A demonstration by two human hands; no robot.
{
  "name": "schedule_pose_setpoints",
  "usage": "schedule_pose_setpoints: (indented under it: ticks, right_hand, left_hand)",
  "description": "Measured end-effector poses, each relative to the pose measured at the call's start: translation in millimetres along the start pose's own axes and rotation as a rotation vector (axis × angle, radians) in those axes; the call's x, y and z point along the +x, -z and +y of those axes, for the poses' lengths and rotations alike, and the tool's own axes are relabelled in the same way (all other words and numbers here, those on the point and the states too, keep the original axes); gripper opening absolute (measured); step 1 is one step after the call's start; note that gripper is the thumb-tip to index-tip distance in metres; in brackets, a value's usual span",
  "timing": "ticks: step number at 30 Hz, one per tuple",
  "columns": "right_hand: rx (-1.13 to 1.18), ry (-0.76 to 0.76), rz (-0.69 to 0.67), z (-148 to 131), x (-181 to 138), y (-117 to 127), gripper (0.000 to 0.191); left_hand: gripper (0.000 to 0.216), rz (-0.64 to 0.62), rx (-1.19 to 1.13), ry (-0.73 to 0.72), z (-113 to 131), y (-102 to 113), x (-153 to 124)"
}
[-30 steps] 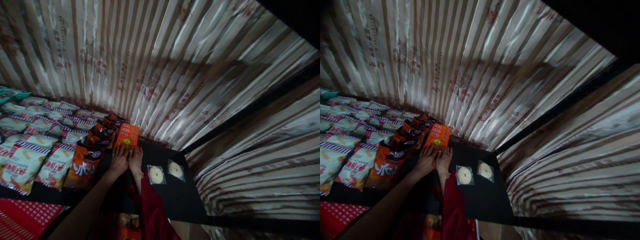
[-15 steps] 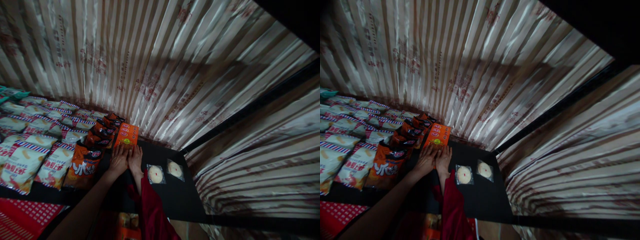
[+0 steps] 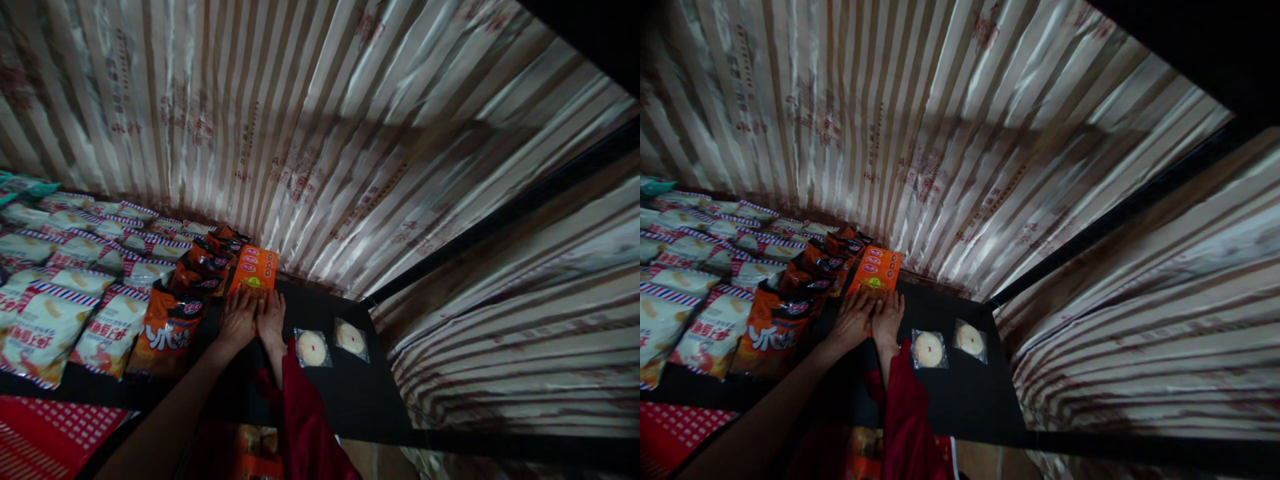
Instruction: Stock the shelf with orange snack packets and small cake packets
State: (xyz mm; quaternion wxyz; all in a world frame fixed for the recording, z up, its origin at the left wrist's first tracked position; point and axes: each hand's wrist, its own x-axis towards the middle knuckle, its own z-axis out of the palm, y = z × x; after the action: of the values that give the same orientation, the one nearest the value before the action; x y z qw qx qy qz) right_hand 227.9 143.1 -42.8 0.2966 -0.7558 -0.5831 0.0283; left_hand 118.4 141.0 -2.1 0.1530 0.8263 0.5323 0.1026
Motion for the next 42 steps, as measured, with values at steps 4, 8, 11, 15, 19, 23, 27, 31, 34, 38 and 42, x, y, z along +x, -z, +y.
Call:
schedule_pose_setpoints:
  ticks: [4, 8, 11, 15, 19, 23, 27, 31, 34, 38, 42]
  right_hand:
    - [-0.001, -0.051, -0.007, -0.2, -1.2, 1.1, 0.048]
    - [-0.006, -0.07, -0.012, -2.5, -3.2, 5.8, 0.047]
    - [0.006, -0.058, -0.012, -4.7, -6.5, 10.6, 0.046]
    - [0.03, -0.064, -0.019, -6.6, -13.4, 17.2, 0.045]
    - [0.05, -0.061, -0.019, -6.3, -22.1, 24.1, 0.044]
    - [0.046, -0.083, -0.021, -7.2, -33.0, 31.6, 0.044]
    - [0.029, -0.071, -0.027, -10.1, -46.6, 39.0, 0.044]
    - [0.029, -0.072, -0.007, -13.6, -61.0, 47.6, 0.043]
    - [0.056, -0.061, 0.006, -17.7, -71.1, 58.1, 0.04]
    - [0.11, -0.054, 0.004, -26.9, -88.4, 76.3, 0.037]
    - [0.174, -0.069, -0.008, -35.7, -117.2, 92.2, 0.037]
  left_hand:
    - [0.048, 0.009, -0.004, -0.01, 1.7, 3.1, -1.0]
    - [0.046, 0.03, -0.008, -0.014, 3.0, 2.3, -1.5]
    - [0.045, 0.05, -0.026, -0.062, 3.3, -1.2, -2.1]
    - [0.045, 0.074, -0.047, -0.109, 6.8, -1.5, -6.9]
    - [0.047, 0.005, -0.041, -0.126, 13.9, 5.7, -17.5]
    - [0.051, -0.018, -0.056, -0.16, 18.0, 6.0, -29.9]
    - [0.054, 0.001, -0.118, -0.195, 18.5, -0.8, -42.8]
    - [0.046, -0.004, -0.146, -0.193, 22.2, 4.8, -60.1]
    - [0.036, 0.007, -0.111, -0.164, 27.3, 16.6, -76.2]
    - [0.029, -0.033, -0.077, -0.142, 33.4, 23.9, -98.5]
    - [0.029, -0.078, -0.113, -0.118, 36.9, 17.5, -123.7]
